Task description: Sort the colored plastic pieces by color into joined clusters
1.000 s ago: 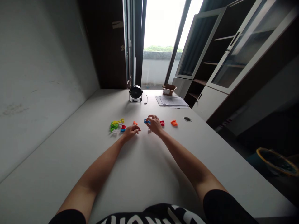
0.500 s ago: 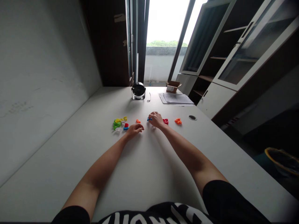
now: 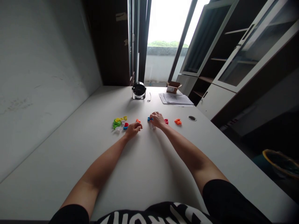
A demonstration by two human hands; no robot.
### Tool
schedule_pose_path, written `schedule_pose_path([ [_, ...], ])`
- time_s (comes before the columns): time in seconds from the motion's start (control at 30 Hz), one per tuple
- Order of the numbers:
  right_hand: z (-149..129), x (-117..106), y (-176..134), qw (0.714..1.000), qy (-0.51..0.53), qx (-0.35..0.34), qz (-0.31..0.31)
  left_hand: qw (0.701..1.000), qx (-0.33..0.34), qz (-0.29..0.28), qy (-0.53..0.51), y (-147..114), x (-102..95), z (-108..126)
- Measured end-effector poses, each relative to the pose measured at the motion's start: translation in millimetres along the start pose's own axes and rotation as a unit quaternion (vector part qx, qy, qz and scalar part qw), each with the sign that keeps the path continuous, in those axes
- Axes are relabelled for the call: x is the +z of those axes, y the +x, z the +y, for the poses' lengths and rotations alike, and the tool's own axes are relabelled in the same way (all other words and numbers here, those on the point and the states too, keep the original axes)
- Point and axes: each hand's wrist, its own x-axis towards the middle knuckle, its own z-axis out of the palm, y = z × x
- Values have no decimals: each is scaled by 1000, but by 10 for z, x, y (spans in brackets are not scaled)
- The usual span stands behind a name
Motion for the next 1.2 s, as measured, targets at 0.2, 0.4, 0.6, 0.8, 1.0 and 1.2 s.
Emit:
schedule_pose_path([
  [0.2,-88,-38,22,999,19,-24,23,985,-17,165,45,10,-82,48],
  [0.4,-472,-35,37,995,70,-76,14,972,-15,220,75,-9,-95,135],
  [0.6,-844,33,44,997,45,-54,-14,969,-15,235,77,-5,-117,109],
  [0.8,-1025,49,79,999,14,19,-23,965,-30,252,71,15,-138,70],
  [1.0,-1003,-8,-32,1000,12,9,13,969,-15,226,96,-6,-126,109],
  [1.2,-733,-140,-581,994,53,-40,82,982,8,149,115,-13,-37,138],
])
